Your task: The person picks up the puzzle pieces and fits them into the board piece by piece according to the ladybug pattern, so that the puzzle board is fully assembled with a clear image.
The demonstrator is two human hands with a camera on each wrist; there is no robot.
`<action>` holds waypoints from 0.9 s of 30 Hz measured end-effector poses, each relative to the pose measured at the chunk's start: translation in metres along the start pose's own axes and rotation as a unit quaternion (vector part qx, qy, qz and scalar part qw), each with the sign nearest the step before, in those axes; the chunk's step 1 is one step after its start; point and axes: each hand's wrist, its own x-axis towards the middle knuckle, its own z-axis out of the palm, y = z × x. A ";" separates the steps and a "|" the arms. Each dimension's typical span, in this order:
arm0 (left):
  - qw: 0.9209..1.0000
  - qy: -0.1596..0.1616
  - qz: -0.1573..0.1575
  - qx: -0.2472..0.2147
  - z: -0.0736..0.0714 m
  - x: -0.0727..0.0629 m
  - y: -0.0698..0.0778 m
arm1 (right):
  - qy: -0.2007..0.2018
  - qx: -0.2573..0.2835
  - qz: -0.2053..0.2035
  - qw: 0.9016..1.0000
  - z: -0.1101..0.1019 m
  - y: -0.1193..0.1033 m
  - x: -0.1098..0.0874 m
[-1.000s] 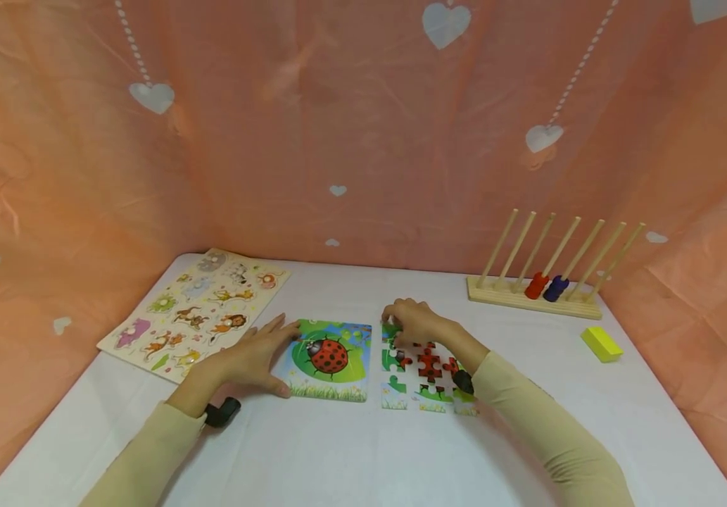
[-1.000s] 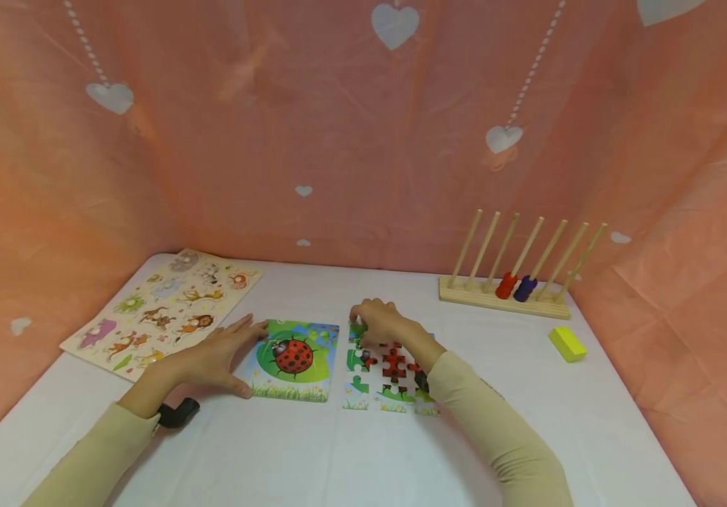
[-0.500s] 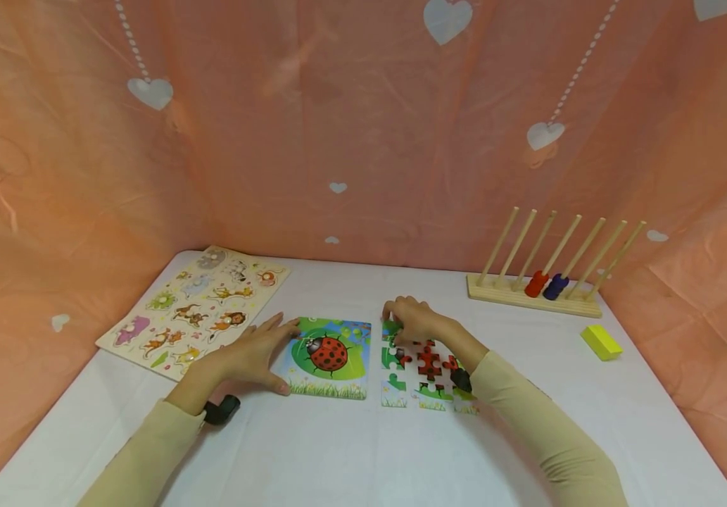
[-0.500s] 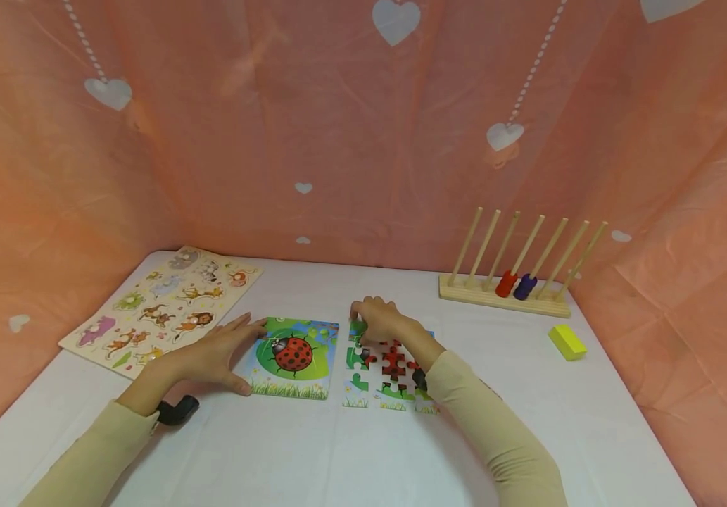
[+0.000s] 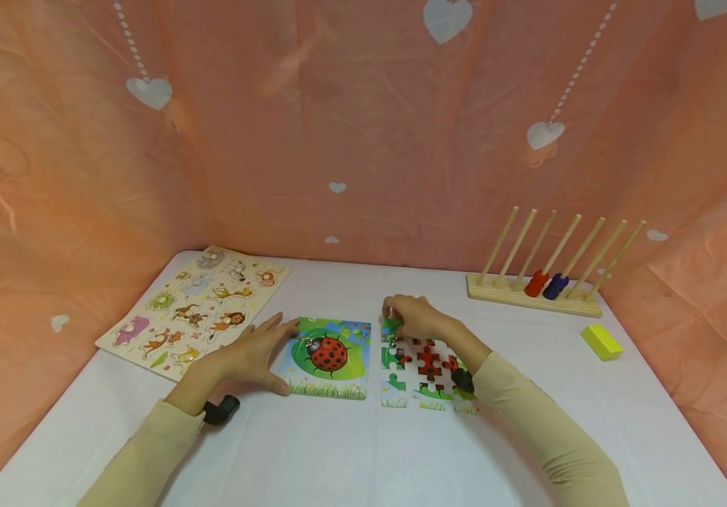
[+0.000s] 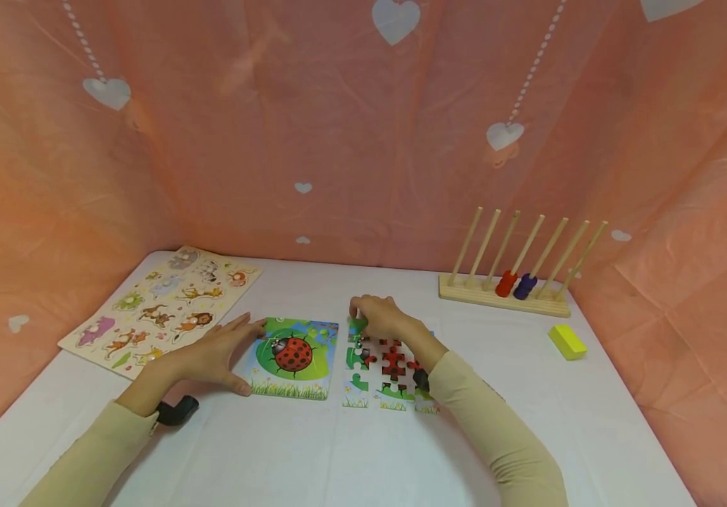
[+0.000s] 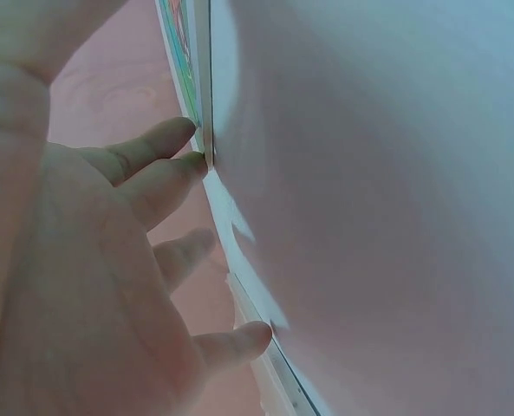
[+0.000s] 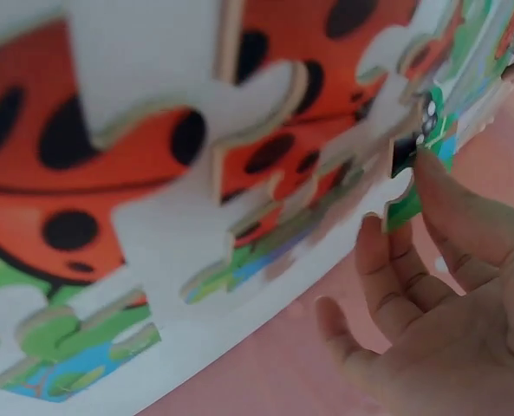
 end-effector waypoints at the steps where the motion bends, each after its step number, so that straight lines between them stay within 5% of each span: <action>1: 1.000 0.000 0.000 0.000 0.000 0.000 0.000 | 0.002 0.012 -0.006 1.000 -0.001 0.001 0.000; 8: 1.000 0.000 -0.002 -0.002 0.000 0.001 0.001 | -0.009 0.128 -0.053 0.990 -0.009 0.005 0.008; 14: 1.000 -0.001 0.003 0.002 0.001 -0.001 -0.001 | 0.005 0.158 -0.084 0.984 0.005 -0.015 0.031; 18: 1.000 -0.001 0.005 0.001 0.002 -0.001 -0.002 | 0.008 0.150 -0.082 0.985 0.019 -0.042 0.050; 27: 1.000 -0.005 -0.004 0.000 0.001 -0.002 -0.002 | 0.057 0.039 -0.059 0.996 0.038 -0.095 0.076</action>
